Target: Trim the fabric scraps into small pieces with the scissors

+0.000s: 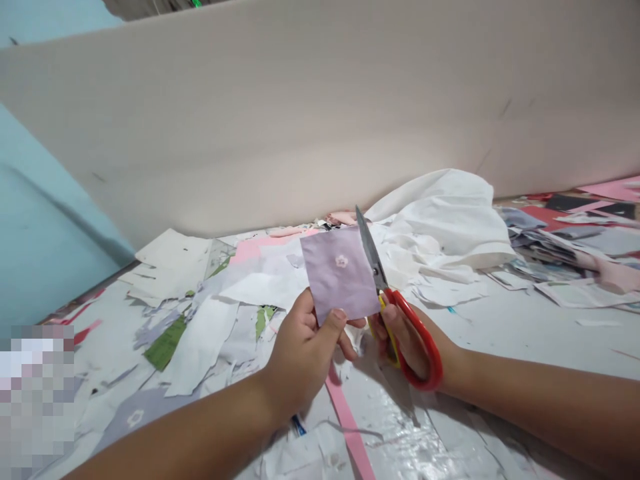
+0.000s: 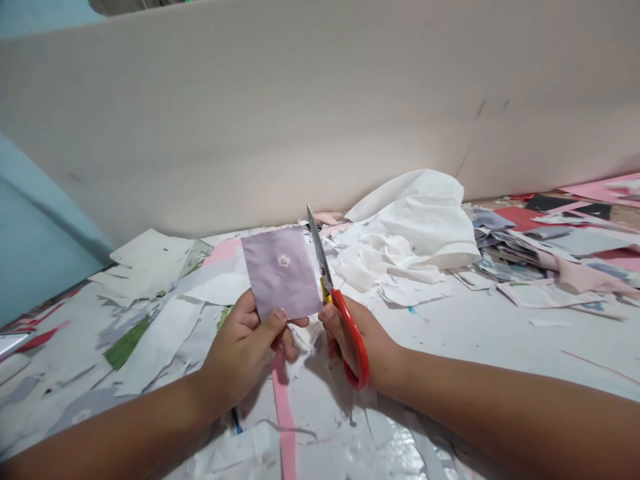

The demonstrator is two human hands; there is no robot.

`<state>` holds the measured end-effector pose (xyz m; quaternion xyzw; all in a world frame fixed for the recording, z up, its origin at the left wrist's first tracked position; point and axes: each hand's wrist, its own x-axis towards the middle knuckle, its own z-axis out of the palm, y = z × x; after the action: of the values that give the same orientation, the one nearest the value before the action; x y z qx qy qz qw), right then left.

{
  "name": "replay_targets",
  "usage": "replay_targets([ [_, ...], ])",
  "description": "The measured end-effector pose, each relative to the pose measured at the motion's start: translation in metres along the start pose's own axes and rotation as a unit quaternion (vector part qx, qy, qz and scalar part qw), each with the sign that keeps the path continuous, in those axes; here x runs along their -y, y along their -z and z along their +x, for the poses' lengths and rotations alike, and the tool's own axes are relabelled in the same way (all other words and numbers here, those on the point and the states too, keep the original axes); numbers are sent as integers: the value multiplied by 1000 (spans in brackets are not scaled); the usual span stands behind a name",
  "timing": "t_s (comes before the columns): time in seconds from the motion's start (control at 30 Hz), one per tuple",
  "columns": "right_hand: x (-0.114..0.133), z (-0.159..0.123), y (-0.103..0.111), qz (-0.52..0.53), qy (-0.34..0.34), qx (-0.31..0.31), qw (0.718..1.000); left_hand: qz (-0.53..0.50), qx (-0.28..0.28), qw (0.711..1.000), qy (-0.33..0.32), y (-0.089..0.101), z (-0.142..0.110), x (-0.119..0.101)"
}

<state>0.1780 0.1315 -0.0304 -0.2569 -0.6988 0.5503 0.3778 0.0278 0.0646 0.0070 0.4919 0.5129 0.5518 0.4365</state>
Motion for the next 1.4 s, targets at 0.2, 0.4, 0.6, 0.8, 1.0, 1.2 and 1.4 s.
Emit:
replay_targets([
  [0.2,10,-8,9,-73,79,81,991,-17,-10,1000,-25,5,4,-1],
  [0.4,1,-5,14,-93,105,109,984,-30,-3,999,-28,4,4,0],
  [0.6,14,-6,5,-40,42,28,998,-25,-6,999,-35,5,2,-3],
  [0.8,31,-6,-2,66,-96,18,993,-4,-35,997,-64,10,6,-14],
  [1.0,30,-10,7,11,-111,72,991,-19,-65,992,-107,20,16,-19],
  [1.2,30,-7,10,-43,-75,90,992,-12,-76,991,-105,19,22,-22],
  [1.4,12,-1,7,-13,-41,33,999,-13,-102,988,-116,15,34,-30],
])
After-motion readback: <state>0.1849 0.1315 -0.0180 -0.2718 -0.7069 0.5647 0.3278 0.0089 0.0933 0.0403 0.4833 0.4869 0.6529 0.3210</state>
